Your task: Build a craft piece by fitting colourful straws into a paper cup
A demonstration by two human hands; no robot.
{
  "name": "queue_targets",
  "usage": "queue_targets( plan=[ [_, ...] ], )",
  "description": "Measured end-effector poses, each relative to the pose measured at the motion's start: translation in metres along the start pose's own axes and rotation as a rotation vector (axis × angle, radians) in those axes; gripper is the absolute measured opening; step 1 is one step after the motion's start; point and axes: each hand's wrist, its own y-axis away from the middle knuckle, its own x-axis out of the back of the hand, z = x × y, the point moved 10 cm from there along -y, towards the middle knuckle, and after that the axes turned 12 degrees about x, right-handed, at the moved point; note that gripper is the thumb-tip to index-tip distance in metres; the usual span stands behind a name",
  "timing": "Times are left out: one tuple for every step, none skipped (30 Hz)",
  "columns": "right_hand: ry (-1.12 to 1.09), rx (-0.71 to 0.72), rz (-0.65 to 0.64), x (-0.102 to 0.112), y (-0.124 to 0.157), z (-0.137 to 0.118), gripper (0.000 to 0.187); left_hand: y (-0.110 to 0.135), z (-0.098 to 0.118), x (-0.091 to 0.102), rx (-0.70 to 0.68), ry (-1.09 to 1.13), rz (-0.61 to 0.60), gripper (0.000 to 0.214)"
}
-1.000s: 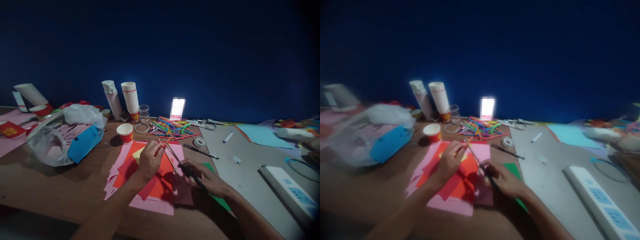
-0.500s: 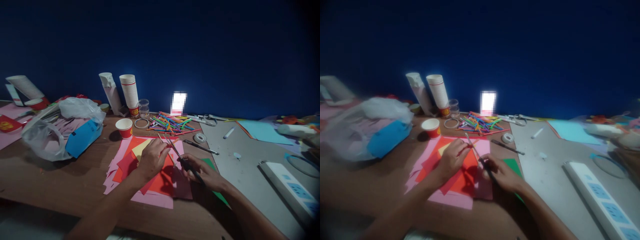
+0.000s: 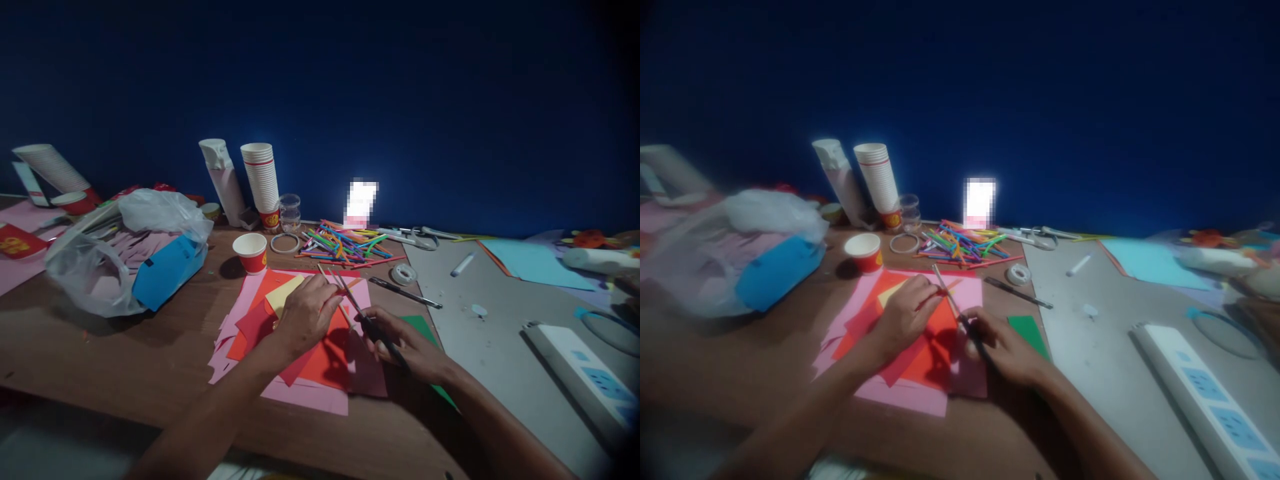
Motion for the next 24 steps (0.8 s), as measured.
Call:
queue_targets(
  plan=[
    [0.003, 0.001, 0.006, 0.000, 0.000, 0.001, 0.038, 0.000, 0.000, 0.000, 0.000, -0.006, -0.003, 0.018],
    [0.006, 0.000, 0.014, 0.001, 0.000, 0.001, 0.037, 0.000, 0.000, 0.000, 0.000, -0.012, -0.005, 0.019],
    [0.010, 0.000, 0.022, 0.001, 0.000, 0.002, 0.037, 0.000, 0.000, -0.001, 0.000, -0.018, -0.008, 0.019],
    [0.014, -0.003, 0.028, 0.001, 0.000, 0.002, 0.036, -0.001, 0.000, -0.001, -0.001, -0.023, -0.010, 0.019],
    [0.017, -0.005, 0.034, 0.002, 0.000, 0.003, 0.035, -0.001, 0.000, -0.001, -0.002, -0.027, -0.014, 0.020],
    [0.019, -0.005, 0.039, 0.002, 0.000, 0.003, 0.034, -0.001, 0.000, -0.001, -0.003, -0.031, -0.018, 0.020],
    [0.021, -0.003, 0.044, 0.002, 0.000, 0.003, 0.034, -0.001, 0.000, -0.001, -0.001, -0.033, -0.023, 0.019],
    [0.020, 0.001, 0.051, 0.002, 0.000, 0.003, 0.033, -0.001, 0.000, -0.001, 0.001, -0.034, -0.030, 0.019],
    [0.017, 0.005, 0.060, 0.002, 0.000, 0.003, 0.032, -0.001, 0.000, -0.001, 0.002, -0.033, -0.037, 0.019],
    [0.009, 0.006, 0.071, 0.003, 0.000, 0.003, 0.033, -0.001, 0.000, -0.001, 0.002, -0.028, -0.045, 0.019],
    [-0.002, 0.002, 0.080, 0.003, 0.000, 0.004, 0.034, -0.001, -0.001, -0.001, 0.001, -0.021, -0.050, 0.020],
    [-0.015, -0.006, 0.089, 0.003, 0.000, 0.005, 0.035, -0.001, -0.001, -0.001, -0.001, -0.014, -0.053, 0.020],
    [-0.023, -0.015, 0.098, 0.003, 0.000, 0.005, 0.035, -0.001, -0.001, 0.000, -0.003, -0.007, -0.055, 0.020],
    [-0.027, -0.020, 0.105, 0.003, 0.000, 0.006, 0.036, -0.001, -0.001, 0.000, -0.004, -0.003, -0.056, 0.021],
    [-0.027, -0.021, 0.111, 0.003, 0.000, 0.006, 0.036, -0.001, -0.002, 0.000, -0.004, -0.001, -0.057, 0.021],
    [-0.025, -0.019, 0.115, 0.002, 0.000, 0.005, 0.036, -0.002, -0.002, 0.000, -0.004, -0.001, -0.060, 0.021],
    [-0.024, -0.015, 0.121, 0.002, -0.001, 0.005, 0.036, -0.002, -0.002, 0.000, -0.003, 0.000, -0.063, 0.021],
    [-0.025, -0.012, 0.129, 0.002, 0.000, 0.005, 0.037, -0.002, -0.003, 0.001, -0.001, 0.001, -0.067, 0.021],
    [-0.029, -0.013, 0.136, 0.002, 0.000, 0.006, 0.037, -0.002, -0.003, 0.001, 0.002, 0.005, -0.069, 0.021],
    [-0.037, -0.018, 0.142, 0.002, 0.000, 0.007, 0.038, -0.002, -0.004, 0.001, 0.004, 0.010, -0.071, 0.021],
    [-0.047, -0.021, 0.147, 0.002, 0.001, 0.009, 0.038, -0.002, -0.004, 0.001, 0.006, 0.015, -0.073, 0.021],
    [-0.058, -0.019, 0.152, 0.002, 0.002, 0.010, 0.038, -0.002, -0.004, 0.001, 0.007, 0.019, -0.074, 0.022],
    [-0.071, -0.020, 0.155, 0.002, 0.002, 0.011, 0.038, -0.002, -0.004, 0.002, 0.008, 0.024, -0.073, 0.021],
    [-0.084, -0.020, 0.158, 0.002, 0.003, 0.013, 0.037, -0.002, -0.004, 0.002, 0.007, 0.028, -0.070, 0.021]
  ],
)
